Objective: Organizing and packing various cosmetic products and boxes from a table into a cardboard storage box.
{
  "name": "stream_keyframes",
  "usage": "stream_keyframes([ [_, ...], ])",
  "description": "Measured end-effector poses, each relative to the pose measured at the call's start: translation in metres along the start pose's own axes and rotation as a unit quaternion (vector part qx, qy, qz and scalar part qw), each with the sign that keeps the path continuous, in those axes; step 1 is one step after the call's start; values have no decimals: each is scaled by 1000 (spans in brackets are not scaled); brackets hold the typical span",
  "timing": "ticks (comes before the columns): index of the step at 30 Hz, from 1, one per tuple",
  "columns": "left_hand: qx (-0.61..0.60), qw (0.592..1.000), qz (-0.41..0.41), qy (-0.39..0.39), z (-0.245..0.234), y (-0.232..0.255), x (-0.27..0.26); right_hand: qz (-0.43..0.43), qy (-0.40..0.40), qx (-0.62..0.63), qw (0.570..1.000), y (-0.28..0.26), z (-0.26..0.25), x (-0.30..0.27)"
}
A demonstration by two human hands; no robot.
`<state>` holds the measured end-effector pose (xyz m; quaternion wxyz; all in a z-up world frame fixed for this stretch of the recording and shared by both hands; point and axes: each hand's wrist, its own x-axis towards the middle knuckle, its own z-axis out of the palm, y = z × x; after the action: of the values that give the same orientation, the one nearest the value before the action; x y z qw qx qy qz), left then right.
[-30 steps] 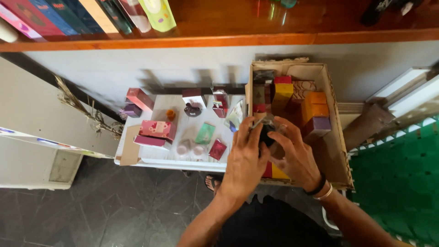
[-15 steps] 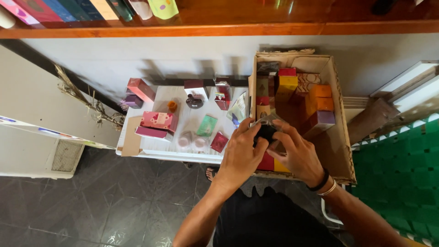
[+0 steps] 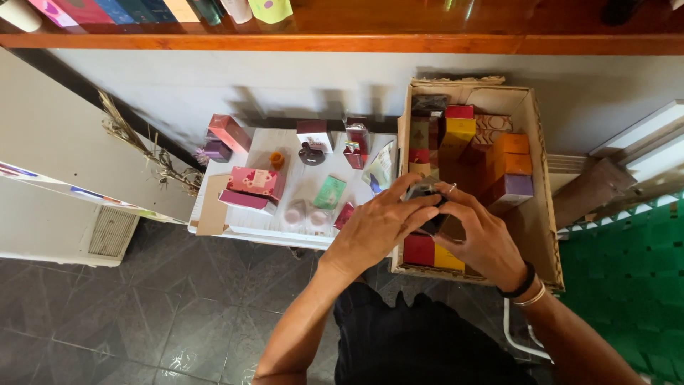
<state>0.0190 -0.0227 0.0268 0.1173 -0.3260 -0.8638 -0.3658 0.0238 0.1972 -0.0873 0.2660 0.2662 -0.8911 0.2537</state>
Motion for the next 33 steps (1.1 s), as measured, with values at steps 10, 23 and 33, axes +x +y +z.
stream_keyframes([
  [10, -26, 998, -54, -18, 16, -16, -19, -21, 23, 48, 998, -6, -8, 12],
  [23, 117, 988, -104, 3, -12, 24, -9, -96, 61, -21, 993, -24, -17, 26],
  [33, 341, 930, 127, 53, -10, 25, 15, -111, 67, -53, 990, -22, -20, 19],
])
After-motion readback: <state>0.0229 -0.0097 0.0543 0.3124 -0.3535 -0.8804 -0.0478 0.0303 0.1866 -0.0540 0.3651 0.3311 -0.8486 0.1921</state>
